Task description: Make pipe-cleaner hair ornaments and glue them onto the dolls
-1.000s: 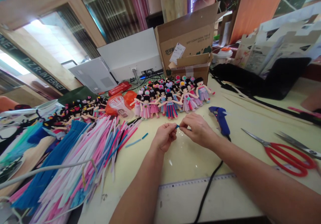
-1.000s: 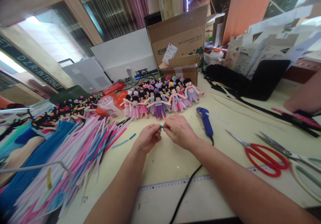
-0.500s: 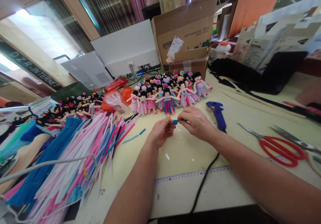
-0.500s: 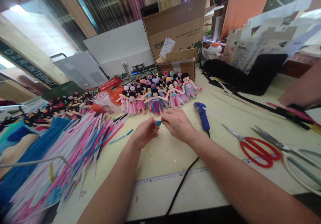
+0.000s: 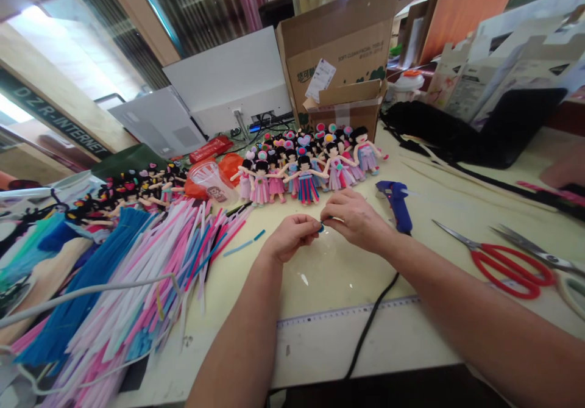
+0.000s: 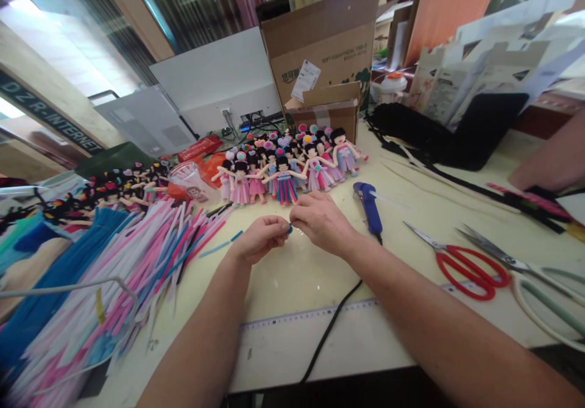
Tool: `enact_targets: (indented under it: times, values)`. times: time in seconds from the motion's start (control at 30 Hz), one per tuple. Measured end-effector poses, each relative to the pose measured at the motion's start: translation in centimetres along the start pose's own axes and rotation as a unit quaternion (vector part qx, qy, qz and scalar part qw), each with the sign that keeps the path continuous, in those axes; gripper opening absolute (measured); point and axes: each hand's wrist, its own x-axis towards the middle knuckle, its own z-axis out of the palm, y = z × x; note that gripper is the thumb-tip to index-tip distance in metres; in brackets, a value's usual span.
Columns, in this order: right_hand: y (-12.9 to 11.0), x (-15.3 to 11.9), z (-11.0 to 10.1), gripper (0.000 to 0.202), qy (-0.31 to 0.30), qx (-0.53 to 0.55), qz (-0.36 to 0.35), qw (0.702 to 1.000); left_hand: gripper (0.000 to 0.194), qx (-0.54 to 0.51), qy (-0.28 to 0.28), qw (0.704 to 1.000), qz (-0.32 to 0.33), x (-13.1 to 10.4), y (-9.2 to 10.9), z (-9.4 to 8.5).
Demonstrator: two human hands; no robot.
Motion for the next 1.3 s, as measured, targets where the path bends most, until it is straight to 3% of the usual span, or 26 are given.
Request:
enact_targets:
  times: [0.3, 0.9, 1.0, 1.17, 1.3]
  values:
    - [-0.1, 0.1, -0.1, 0.012, 0.019, 0.011, 0.024, 0.999, 0.033, -0.122, 0.043, 0.992, 0.002, 0.4, -0.2, 0.7]
    - [-1.0, -0.1, 1.2, 0.013, 0.071, 0.068, 0.109, 0.989, 0.036, -0.202, 0.134, 0.969, 0.055, 1.0, -1.1, 2.5]
    - [-0.9, 0.0, 1.1, 0.011, 0.076, 0.070, 0.113, 0.988, 0.037, -0.195, 0.134, 0.969, 0.070, 0.9, -1.1, 2.5]
    - [-0.5, 0.1, 1.2, 0.008, 0.061, 0.135, 0.179, 0.973, 0.039, -0.171, 0.112, 0.977, 0.065, 0.6, -0.8, 2.3]
    - [0.0, 0.1, 0.7, 0.008, 0.027, 0.166, 0.170, 0.971, 0.036, -0.127, 0.078, 0.988, 0.048, 0.4, -0.5, 1.8]
